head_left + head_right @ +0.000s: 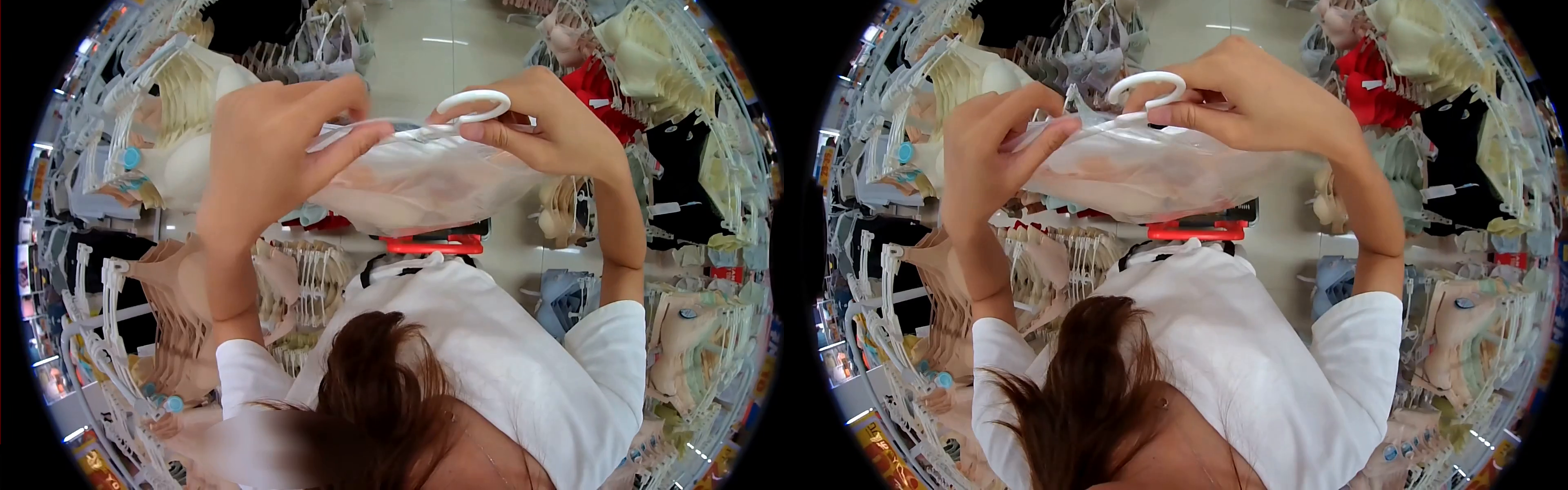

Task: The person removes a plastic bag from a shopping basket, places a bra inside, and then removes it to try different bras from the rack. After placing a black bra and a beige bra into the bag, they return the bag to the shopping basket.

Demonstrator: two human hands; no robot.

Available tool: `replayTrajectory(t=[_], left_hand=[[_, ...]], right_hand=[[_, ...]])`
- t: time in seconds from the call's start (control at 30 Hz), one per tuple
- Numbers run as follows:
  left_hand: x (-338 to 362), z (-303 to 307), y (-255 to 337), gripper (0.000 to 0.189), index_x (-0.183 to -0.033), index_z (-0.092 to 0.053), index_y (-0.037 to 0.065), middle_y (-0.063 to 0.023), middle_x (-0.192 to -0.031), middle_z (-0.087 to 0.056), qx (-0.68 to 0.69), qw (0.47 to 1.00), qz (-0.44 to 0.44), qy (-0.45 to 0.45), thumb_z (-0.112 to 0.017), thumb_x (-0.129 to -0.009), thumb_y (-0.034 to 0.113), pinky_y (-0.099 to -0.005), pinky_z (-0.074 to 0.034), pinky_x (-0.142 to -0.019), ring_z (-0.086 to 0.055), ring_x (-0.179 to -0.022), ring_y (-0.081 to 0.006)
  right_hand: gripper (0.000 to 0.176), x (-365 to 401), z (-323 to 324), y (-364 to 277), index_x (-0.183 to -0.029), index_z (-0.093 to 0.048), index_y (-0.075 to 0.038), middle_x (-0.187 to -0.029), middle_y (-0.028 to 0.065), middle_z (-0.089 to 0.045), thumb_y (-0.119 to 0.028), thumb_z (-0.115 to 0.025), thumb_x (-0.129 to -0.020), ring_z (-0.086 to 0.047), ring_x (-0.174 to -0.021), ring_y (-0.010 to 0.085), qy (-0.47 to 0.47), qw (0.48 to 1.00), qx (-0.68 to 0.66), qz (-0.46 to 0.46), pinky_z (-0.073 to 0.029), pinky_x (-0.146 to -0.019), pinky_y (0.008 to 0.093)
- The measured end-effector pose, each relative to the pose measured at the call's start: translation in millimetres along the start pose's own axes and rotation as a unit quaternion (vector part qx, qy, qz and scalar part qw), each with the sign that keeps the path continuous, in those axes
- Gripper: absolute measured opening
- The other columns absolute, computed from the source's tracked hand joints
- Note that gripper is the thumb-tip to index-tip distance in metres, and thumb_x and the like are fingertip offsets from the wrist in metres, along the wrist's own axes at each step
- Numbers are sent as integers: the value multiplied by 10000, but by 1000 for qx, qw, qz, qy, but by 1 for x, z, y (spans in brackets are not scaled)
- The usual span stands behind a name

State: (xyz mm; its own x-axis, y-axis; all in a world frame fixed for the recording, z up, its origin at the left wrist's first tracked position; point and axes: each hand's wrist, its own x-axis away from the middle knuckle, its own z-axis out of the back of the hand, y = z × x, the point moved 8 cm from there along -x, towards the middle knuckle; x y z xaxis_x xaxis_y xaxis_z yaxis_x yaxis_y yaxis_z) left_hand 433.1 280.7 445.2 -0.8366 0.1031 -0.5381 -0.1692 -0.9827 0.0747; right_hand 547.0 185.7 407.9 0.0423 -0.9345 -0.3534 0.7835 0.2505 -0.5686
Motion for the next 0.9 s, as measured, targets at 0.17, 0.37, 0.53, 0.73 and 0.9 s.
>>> replayTrajectory(t=[0.17,0.37,0.53,0.73,0.9], left_hand=[[-2,-12,0,120,-868,-619,23,-68,-646,-494,55,994,-88,-31,-640,-753,48,-295,-345,-472,-445,-510,-198],[-2,-24,11,106,-857,-631,19,-43,-645,-524,125,992,-16,5,-624,-756,-13,-232,-352,-470,-475,-521,-117],[-4,-30,-7,65,-740,-645,62,-40,-617,-580,220,974,44,-22,-687,-733,112,-252,-380,-442,-498,-470,-150],[-2,-33,-9,63,-805,-680,10,-12,-626,-592,226,971,80,3,-686,-747,33,-182,-323,-463,-486,-524,-63],[-4,-24,-3,80,-766,-671,23,-17,-660,-581,208,975,44,58,-711,-721,76,-204,-346,-430,-460,-488,-82]], right_hand=[[215,0,-3,4,-1023,-661,-90,-540,131,-515,-175,-605,-833,-374,-421,210,4,1000,26,-9,-325,-437,305],[198,-1,-6,3,-987,-666,-76,-522,126,-507,-167,-609,-821,-392,-408,210,59,998,14,-34,-326,-432,301],[163,1,-11,6,-948,-657,-37,-621,125,-571,-97,-603,-807,-504,-494,185,38,997,-13,-70,-386,-474,296],[224,0,-12,-6,-992,-627,-27,-711,159,-585,-36,-577,-774,-510,-534,267,-26,999,-17,-7,-413,-519,335],[285,2,-30,4,-1056,-591,-4,-823,172,-602,-17,-521,-780,-536,-625,273,-135,989,40,-39,-438,-583,338]])
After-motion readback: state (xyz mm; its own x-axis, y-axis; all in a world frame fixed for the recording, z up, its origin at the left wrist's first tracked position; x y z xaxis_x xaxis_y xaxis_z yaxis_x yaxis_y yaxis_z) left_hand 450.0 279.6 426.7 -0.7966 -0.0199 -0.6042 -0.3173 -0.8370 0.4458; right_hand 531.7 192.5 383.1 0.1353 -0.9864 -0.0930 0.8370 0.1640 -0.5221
